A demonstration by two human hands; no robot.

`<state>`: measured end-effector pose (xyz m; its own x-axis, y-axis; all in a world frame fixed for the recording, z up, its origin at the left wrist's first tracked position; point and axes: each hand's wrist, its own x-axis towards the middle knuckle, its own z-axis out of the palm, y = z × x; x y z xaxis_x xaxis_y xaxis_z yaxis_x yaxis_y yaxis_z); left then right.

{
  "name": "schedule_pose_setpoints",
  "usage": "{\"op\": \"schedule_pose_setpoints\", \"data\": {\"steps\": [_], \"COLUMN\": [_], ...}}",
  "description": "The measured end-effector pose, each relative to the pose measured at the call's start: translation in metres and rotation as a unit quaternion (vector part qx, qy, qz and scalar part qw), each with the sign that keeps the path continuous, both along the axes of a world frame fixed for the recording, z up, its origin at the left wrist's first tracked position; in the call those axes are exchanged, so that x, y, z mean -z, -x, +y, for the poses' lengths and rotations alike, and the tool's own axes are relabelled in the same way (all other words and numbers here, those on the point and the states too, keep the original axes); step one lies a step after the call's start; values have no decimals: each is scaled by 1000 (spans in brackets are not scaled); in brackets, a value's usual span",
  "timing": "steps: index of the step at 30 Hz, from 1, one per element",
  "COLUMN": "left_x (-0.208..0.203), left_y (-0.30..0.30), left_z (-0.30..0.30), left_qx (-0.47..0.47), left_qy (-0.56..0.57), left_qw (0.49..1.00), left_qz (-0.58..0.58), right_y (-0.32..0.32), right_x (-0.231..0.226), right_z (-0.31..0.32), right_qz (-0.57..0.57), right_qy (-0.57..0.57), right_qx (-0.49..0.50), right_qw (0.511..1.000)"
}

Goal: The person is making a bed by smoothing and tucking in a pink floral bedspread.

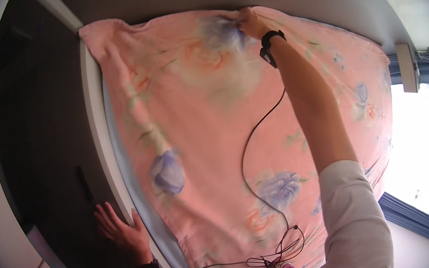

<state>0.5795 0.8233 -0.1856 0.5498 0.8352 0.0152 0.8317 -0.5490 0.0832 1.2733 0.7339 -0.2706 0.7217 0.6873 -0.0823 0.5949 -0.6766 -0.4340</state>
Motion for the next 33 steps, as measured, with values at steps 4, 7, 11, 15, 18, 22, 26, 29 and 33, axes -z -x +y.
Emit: {"op": "schedule_pose_setpoints", "data": {"steps": [4, 7, 11, 15, 18, 22, 26, 29, 33], "left_x": [1, -8, -12, -6, -6, -10, -20, -12, 3], "left_y": [1, 11, 18, 4, 6, 11, 15, 14, 6], "left_z": [5, 13, 14, 9, 11, 10, 13, 10, -1], "left_qx": [-3, -16, -17, -16, -22, -26, -30, -12, -10], "left_qy": [9, 12, 25, 37, 38, 35, 32, 8, 11], "left_qw": [1000, 1000, 1000, 999, 999, 999, 999, 1000, 1000], "left_qz": [-3, 14, 2, -23, -14, -6, 19, -5, -25], "right_y": [80, 234, 453, 509, 497, 472, 471, 457, 460], "right_x": [-10, -31, -39, 43, 44, 7, -31, -39, -10], "right_z": [48, 62, 66, 69, 83, 118, 135, 139, 127], "right_qz": [-86, -191, 111, 116, 80, 193, 221, 396, 488], "right_qy": [14, -191, -18, 71, 19, -184, -280, -225, -119], "right_qx": [126, -34, -121, -108, -156, -145, -202, -172, -157], "right_qw": [988, 962, 986, 985, 984, 953, 912, 873, 851]}}
